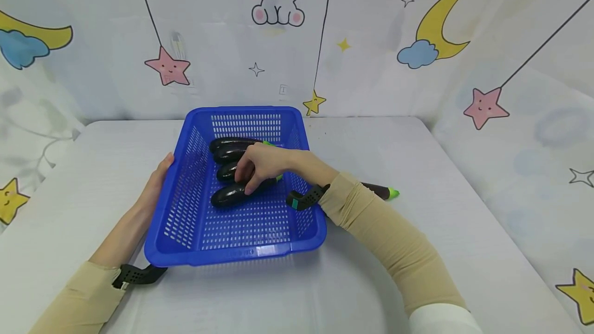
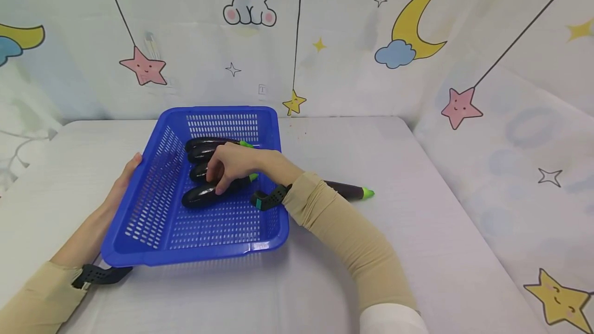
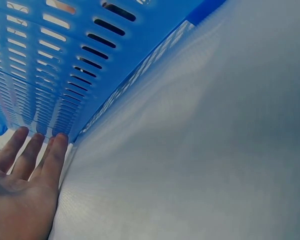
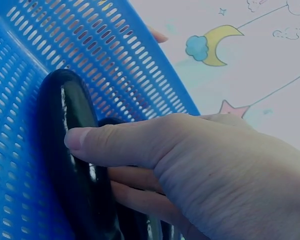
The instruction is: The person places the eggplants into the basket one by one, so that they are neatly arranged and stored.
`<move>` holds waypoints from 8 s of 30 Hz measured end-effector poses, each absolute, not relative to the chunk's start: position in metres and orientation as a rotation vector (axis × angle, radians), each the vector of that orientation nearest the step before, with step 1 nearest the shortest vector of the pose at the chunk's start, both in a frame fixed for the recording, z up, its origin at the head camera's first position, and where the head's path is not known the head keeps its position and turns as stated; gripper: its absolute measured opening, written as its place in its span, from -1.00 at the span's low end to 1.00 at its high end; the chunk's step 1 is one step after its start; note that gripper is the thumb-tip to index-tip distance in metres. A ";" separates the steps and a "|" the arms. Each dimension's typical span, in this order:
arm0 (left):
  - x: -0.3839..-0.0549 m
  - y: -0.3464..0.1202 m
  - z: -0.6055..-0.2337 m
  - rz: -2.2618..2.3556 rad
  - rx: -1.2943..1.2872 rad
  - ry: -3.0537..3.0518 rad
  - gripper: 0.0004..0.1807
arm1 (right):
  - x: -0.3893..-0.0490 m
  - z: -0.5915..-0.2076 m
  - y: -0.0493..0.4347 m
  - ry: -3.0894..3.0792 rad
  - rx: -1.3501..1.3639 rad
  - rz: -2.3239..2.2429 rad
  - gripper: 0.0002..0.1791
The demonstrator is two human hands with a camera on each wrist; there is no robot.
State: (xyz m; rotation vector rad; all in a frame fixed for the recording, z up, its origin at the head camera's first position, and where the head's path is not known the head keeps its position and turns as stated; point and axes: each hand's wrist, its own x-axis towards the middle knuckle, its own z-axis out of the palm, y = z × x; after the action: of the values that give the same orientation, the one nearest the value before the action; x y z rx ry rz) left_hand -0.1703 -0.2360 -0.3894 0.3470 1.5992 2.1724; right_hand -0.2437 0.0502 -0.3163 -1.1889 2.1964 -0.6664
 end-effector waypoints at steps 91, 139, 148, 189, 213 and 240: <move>-0.167 -0.235 -0.386 2.118 0.336 1.686 -0.17 | -0.212 -0.324 0.310 2.469 -0.790 -1.075 -0.51; -0.167 -0.236 -0.386 2.120 0.325 1.651 -0.15 | -0.216 -0.358 0.322 2.315 -0.731 -1.036 -0.54; -0.168 -0.236 -0.387 2.121 0.329 1.653 -0.17 | -0.216 -0.357 0.322 2.328 -0.743 -1.023 -0.55; -0.168 -0.236 -0.387 2.144 0.322 1.590 -0.11 | -0.238 -0.293 0.291 2.450 -0.779 -1.081 -0.61; -0.167 -0.237 -0.386 2.126 0.321 1.623 -0.12 | -0.247 -0.249 0.208 2.256 -1.090 -1.104 -0.64; -0.167 -0.237 -0.387 2.140 0.346 1.589 -0.12 | -0.248 -0.253 0.106 2.100 -1.262 -0.958 -0.59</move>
State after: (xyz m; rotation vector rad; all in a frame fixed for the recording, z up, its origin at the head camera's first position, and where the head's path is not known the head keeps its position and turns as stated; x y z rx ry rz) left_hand -0.1671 -0.2366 -0.3870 0.3456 1.5886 2.1399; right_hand -0.2484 0.1055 -0.2530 -1.2616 2.0995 -0.9583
